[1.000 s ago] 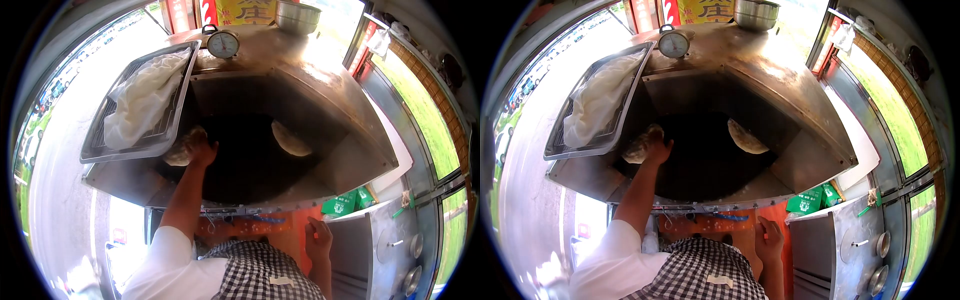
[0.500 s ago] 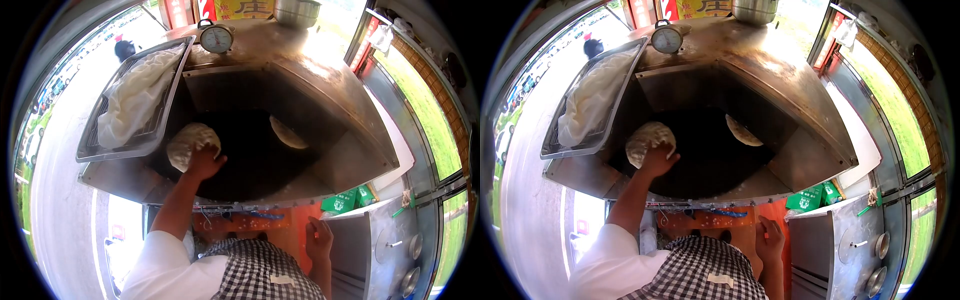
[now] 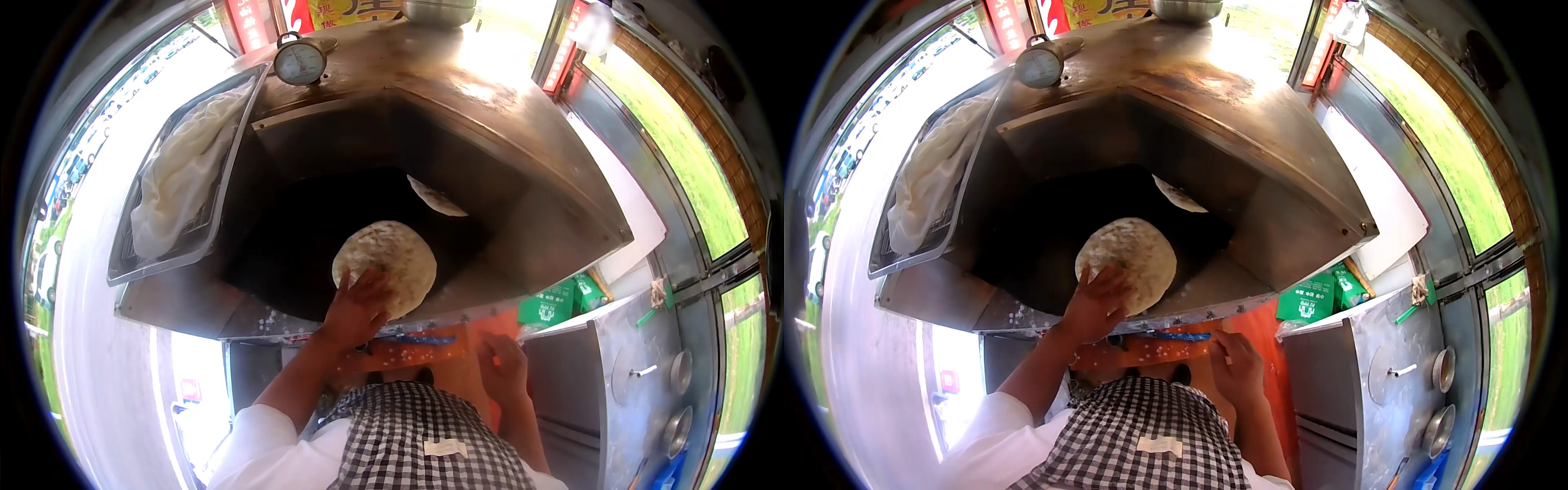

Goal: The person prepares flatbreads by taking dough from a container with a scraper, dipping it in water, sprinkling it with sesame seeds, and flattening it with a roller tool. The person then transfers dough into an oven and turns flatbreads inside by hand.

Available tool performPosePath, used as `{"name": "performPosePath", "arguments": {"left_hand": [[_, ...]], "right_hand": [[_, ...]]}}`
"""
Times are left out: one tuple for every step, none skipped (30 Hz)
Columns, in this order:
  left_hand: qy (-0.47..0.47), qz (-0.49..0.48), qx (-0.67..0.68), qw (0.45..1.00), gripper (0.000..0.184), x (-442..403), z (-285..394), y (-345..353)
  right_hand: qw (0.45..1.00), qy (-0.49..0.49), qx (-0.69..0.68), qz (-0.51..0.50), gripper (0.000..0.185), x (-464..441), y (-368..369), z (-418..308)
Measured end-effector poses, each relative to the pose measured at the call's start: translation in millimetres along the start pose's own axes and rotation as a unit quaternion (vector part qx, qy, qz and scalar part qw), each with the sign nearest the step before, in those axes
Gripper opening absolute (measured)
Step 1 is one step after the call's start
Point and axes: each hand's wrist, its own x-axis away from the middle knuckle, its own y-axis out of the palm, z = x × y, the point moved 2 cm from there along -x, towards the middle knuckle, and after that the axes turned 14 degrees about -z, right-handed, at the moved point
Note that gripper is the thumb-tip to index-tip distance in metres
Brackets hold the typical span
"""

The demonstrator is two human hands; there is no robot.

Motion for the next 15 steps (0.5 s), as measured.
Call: {"name": "performPosePath", "arguments": {"left_hand": [[-0.009,-0.013,-0.013,1.000,0.040,-2.0,2.0,0.9],[-0.013,-0.024,-0.030,0.999,0.040,-6.0,3.5,1.0],[-0.017,-0.035,-0.048,0.998,0.040,-11.5,4.5,1.0],[-0.021,-0.046,-0.067,0.996,0.041,-17.1,5.4,1.2],[-0.029,-0.047,-0.065,0.996,0.041,-25.6,6.8,2.6],[-0.038,-0.048,-0.064,0.996,0.040,-37.2,9.0,6.1],[-0.048,-0.048,-0.062,0.996,0.040,-49.3,11.2,9.6],[-0.049,-0.036,-0.064,0.996,0.040,-63.3,13.5,13.1],[-0.050,-0.023,-0.064,0.996,0.040,-78.3,16.2,17.0],[-0.051,-0.010,-0.065,0.997,0.040,-90.2,19.5,17.8],[-0.046,0.002,-0.057,0.997,0.039,-99.7,23.8,16.1],[-0.040,0.014,-0.049,0.998,0.039,-109.0,28.5,14.7],[-0.034,0.025,-0.040,0.998,0.039,-114.3,35.0,10.2],[-0.034,0.021,-0.032,0.999,0.038,-114.6,39.9,5.6],[-0.035,0.017,-0.024,0.999,0.038,-112.2,43.5,-0.7]], "right_hand": [[1.000,0.003,-0.001,0.002,0.020,1.3,-0.5,1.3],[1.000,0.006,-0.003,0.004,0.020,2.4,-1.6,3.0],[1.000,0.011,-0.008,0.006,0.019,4.1,-1.8,6.2],[1.000,0.016,-0.014,0.007,0.019,6.5,-0.9,10.3],[1.000,0.021,-0.020,0.008,0.019,8.5,-0.6,13.2],[0.999,0.023,-0.023,0.007,0.019,9.9,-1.1,14.8],[0.999,0.025,-0.027,0.006,0.020,10.7,-1.6,16.2],[0.999,0.027,-0.031,0.005,0.020,11.1,-1.9,17.3],[0.999,0.026,-0.030,0.002,0.020,11.8,-1.8,17.8],[0.999,0.026,-0.029,0.001,0.020,11.9,-2.1,18.5],[0.999,0.026,-0.027,-0.001,0.020,11.9,-3.7,19.5],[0.999,0.026,-0.035,0.002,0.019,11.3,-6.3,18.5],[0.999,0.027,-0.044,0.006,0.018,10.8,-8.6,15.6],[0.998,0.028,-0.052,0.010,0.018,11.9,-10.7,14.8],[0.998,0.033,-0.048,0.014,0.018,14.3,-12.7,16.4]]}}
